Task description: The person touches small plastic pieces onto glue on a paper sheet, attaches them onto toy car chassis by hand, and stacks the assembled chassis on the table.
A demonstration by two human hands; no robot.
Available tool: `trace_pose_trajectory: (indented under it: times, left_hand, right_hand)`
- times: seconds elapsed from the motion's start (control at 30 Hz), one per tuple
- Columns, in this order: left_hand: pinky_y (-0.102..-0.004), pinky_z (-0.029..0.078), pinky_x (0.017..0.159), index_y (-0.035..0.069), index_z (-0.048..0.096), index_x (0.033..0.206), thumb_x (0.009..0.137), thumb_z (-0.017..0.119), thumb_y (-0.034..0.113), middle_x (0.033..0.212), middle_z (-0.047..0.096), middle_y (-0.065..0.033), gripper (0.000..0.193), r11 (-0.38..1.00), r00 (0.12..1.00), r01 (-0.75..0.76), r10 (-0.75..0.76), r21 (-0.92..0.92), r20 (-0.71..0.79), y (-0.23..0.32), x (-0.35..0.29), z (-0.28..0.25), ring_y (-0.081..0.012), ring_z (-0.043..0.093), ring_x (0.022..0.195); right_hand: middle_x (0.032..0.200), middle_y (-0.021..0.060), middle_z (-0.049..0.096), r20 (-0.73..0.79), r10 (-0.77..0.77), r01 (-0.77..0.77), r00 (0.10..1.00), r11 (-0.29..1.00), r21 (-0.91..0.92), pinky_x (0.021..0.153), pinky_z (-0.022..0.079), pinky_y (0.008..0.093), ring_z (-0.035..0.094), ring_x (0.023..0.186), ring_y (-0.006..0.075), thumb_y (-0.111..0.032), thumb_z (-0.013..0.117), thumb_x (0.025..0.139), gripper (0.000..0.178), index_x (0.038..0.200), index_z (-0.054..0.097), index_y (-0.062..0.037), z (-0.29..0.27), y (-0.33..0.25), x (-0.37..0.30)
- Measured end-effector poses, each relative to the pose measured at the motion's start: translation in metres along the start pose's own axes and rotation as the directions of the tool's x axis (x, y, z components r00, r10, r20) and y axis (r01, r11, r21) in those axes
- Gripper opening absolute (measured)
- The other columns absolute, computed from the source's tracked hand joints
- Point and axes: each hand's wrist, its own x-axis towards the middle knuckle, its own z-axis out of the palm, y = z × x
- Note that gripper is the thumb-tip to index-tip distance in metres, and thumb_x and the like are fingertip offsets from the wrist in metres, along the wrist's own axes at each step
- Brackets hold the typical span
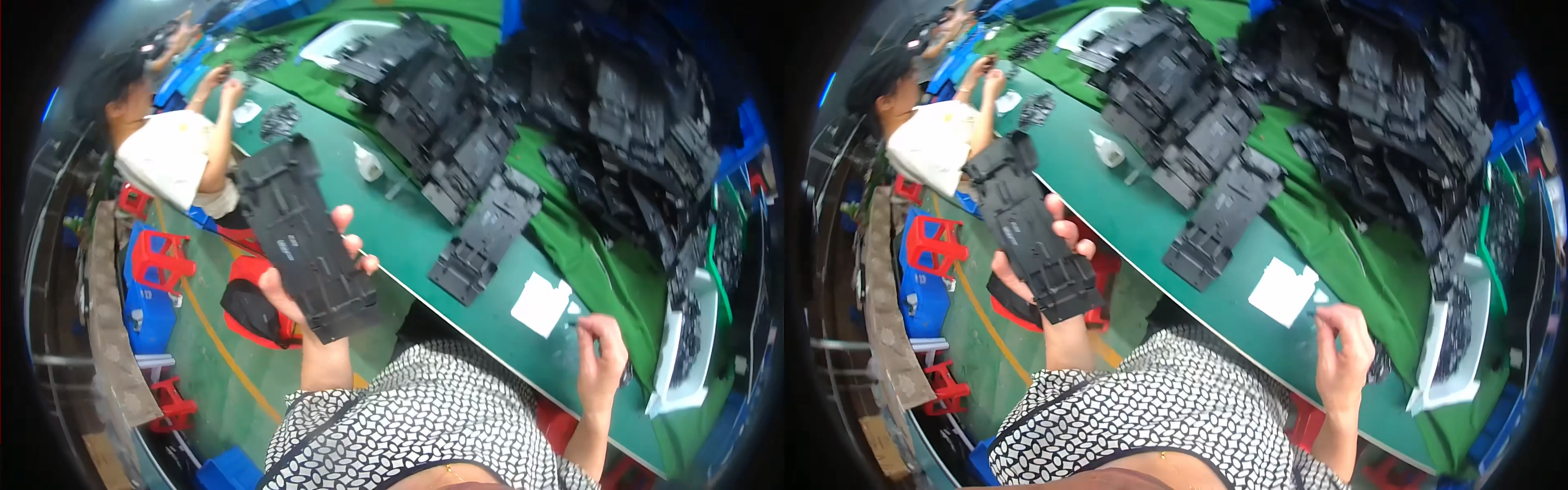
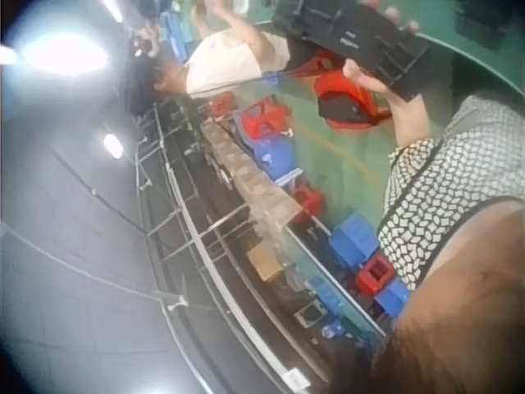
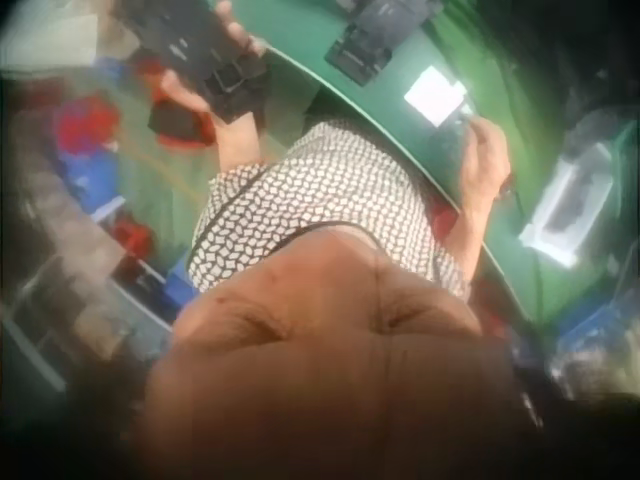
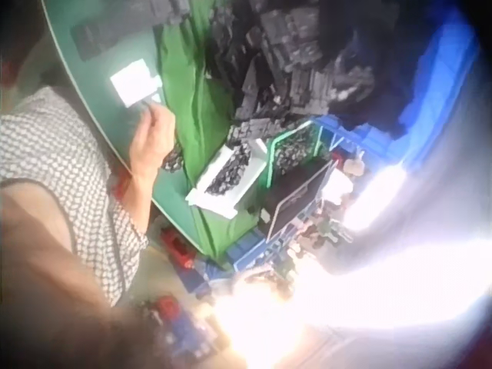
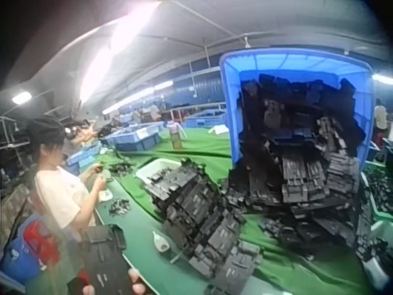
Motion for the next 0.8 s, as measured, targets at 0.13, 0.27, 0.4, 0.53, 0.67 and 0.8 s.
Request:
trace_pose_trajectory:
  times: [0.13,0.27,0.4,0.53,0.67,0.8]
  left_hand:
    - [-0.0540,0.039,0.100,0.004,0.017,0.147,0.086,0.061,0.046,0.150,0.023,-0.0227,0.086,0.986,0.986,0.163,-0.164,0.045,0.021,0.008,-0.015,-0.011,-0.0333,0.042,0.128]
    - [-0.0566,0.037,0.102,0.008,0.013,0.150,0.086,0.061,0.046,0.150,0.020,-0.0262,0.088,0.957,0.963,0.258,-0.266,-0.133,-0.049,-0.038,-0.019,-0.006,-0.0388,0.040,0.130]
    - [-0.0546,0.042,0.100,0.001,0.011,0.148,0.084,0.062,0.045,0.147,0.020,-0.0323,0.093,0.901,0.910,0.364,-0.398,-0.236,-0.115,-0.067,-0.021,-0.009,-0.0415,0.042,0.128]
    - [-0.0517,0.043,0.100,-0.004,0.017,0.146,0.084,0.056,0.046,0.145,0.024,-0.0344,0.089,0.889,0.911,0.370,-0.403,-0.269,-0.081,-0.081,-0.024,-0.006,-0.0420,0.044,0.127]
    - [-0.0501,0.044,0.098,-0.006,0.021,0.144,0.083,0.057,0.047,0.145,0.024,-0.0349,0.088,0.895,0.899,0.374,-0.414,-0.243,-0.145,-0.084,-0.027,-0.001,-0.0426,0.045,0.125]
    - [-0.0497,0.045,0.098,-0.007,0.021,0.144,0.082,0.057,0.047,0.144,0.025,-0.0349,0.090,0.884,0.888,0.393,-0.437,-0.253,-0.144,-0.085,-0.026,-0.001,-0.0424,0.045,0.125]
  right_hand:
    - [0.084,0.0130,0.060,0.077,-0.060,0.060,0.995,0.998,-0.005,0.068,0.049,0.0289,0.061,0.075,0.0237,0.008,0.062,0.081,0.012,0.091,0.061,0.0026,0.004,-0.003,0.014]
    - [0.081,0.0121,0.060,0.151,-0.050,0.049,0.987,0.999,0.011,0.064,0.049,0.0337,0.060,0.073,0.0274,0.000,0.065,0.081,0.010,0.090,0.061,0.0001,0.011,0.008,0.025]
    - [0.080,0.0110,0.058,0.236,0.039,-0.022,0.971,0.997,-0.075,0.065,0.048,0.0360,0.058,0.073,0.0280,-0.002,0.064,0.082,0.008,0.089,0.060,-0.0009,0.017,0.007,0.026]
    - [0.082,0.0099,0.055,0.254,-0.187,0.245,0.949,0.945,-0.217,0.068,0.047,0.0384,0.056,0.079,0.0289,-0.004,0.064,0.082,0.008,0.088,0.060,-0.0029,0.026,0.014,0.029]
    - [0.083,0.0098,0.055,0.323,-0.196,0.285,0.926,0.924,-0.256,0.068,0.048,0.0386,0.056,0.080,0.0290,-0.005,0.064,0.082,0.007,0.088,0.060,-0.0036,0.031,0.015,0.033]
    - [0.083,0.0101,0.055,0.351,-0.205,0.315,0.914,0.903,-0.292,0.068,0.048,0.0384,0.056,0.080,0.0286,-0.006,0.064,0.081,0.008,0.087,0.060,-0.0033,0.036,0.015,0.038]
